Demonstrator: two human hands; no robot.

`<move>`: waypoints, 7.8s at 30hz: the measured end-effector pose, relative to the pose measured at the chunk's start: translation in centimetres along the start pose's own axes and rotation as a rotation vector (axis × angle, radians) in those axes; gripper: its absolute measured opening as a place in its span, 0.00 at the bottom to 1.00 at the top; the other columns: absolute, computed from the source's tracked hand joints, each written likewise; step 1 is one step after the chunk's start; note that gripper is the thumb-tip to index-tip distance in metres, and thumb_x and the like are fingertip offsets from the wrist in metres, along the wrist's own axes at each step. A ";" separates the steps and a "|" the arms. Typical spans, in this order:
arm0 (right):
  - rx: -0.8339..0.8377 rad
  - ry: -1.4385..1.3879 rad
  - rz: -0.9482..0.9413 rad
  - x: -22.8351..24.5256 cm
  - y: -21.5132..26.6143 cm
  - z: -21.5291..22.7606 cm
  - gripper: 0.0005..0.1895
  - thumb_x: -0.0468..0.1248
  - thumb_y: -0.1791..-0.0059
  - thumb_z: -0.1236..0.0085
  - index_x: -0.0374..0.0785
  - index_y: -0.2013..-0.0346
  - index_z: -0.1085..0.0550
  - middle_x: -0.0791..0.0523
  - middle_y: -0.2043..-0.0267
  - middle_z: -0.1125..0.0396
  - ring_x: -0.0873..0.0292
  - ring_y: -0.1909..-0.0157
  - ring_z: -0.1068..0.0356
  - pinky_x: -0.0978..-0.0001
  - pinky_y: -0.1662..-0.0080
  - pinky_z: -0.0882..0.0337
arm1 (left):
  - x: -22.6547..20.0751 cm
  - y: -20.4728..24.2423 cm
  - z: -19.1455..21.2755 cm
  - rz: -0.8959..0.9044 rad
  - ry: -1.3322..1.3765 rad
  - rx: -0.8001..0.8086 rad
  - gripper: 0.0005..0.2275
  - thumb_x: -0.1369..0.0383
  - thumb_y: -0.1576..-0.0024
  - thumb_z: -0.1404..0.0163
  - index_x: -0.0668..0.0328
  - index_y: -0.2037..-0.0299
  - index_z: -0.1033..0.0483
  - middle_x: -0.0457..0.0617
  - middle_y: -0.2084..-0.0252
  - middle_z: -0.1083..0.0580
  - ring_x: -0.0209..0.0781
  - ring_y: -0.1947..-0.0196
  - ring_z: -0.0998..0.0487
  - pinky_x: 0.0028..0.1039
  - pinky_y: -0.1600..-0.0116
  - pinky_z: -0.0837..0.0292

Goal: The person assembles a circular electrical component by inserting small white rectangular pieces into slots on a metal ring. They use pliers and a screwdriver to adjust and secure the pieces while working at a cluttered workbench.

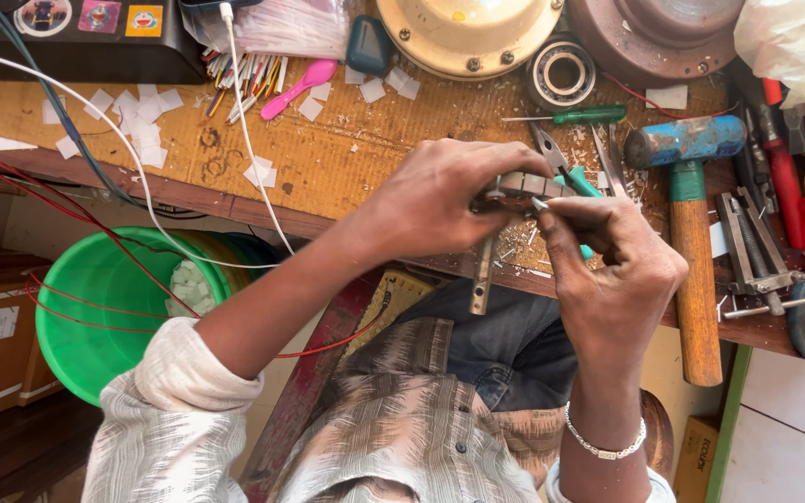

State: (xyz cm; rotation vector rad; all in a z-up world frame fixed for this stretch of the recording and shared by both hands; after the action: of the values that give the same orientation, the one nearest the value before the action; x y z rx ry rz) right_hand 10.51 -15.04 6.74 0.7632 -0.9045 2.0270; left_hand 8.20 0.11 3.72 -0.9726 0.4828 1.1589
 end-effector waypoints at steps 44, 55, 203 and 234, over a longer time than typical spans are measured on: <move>0.163 0.265 0.597 3.6 -0.2 -1.4 0.14 0.19 0.53 0.32 0.29 0.55 0.23 0.49 0.59 0.27 0.49 0.56 0.24 0.61 0.53 0.23 | -0.2 0.6 -0.3 0.288 -0.150 0.111 0.12 0.62 0.43 0.44 0.59 0.57 0.29 0.55 0.66 0.21 0.61 0.64 0.19 0.51 0.63 0.26; 0.230 0.417 0.560 4.1 0.0 -1.4 0.12 0.20 0.49 0.35 0.30 0.52 0.22 0.48 0.54 0.27 0.49 0.51 0.23 0.63 0.51 0.23 | 0.7 0.2 -0.7 0.283 -0.141 0.123 0.11 0.61 0.44 0.45 0.58 0.59 0.28 0.55 0.65 0.21 0.62 0.63 0.20 0.53 0.62 0.27; 0.564 -0.252 0.152 -2.6 0.1 -4.3 0.23 0.38 0.62 0.34 0.31 0.54 0.21 0.49 0.53 0.25 0.49 0.49 0.26 0.59 0.47 0.26 | 0.3 7.1 -0.3 -0.070 0.151 -0.238 0.29 0.67 0.42 0.35 0.49 0.34 0.39 0.42 0.43 0.25 0.44 0.52 0.24 0.35 0.42 0.32; 1.013 -0.019 -0.192 -2.6 -1.0 -6.3 0.27 0.30 0.54 0.39 0.39 0.40 0.29 0.54 0.54 0.25 0.60 0.57 0.22 0.67 0.56 0.24 | 1.8 4.0 -2.4 -0.263 0.283 0.284 0.41 0.69 0.46 0.35 0.42 0.25 0.50 0.41 0.55 0.24 0.45 0.55 0.33 0.35 0.43 0.36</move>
State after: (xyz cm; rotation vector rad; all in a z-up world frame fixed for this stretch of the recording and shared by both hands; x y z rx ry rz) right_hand 11.46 -10.64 1.55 1.3208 0.2722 2.2382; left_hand 5.52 -0.60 -0.43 -0.9222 0.7027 0.6964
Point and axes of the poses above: each hand's wrist, its own y-axis away from the middle knuckle, its own z-axis out of the back of the hand, x = y × z, the point moved 9 cm from there along -y, towards the middle knuckle
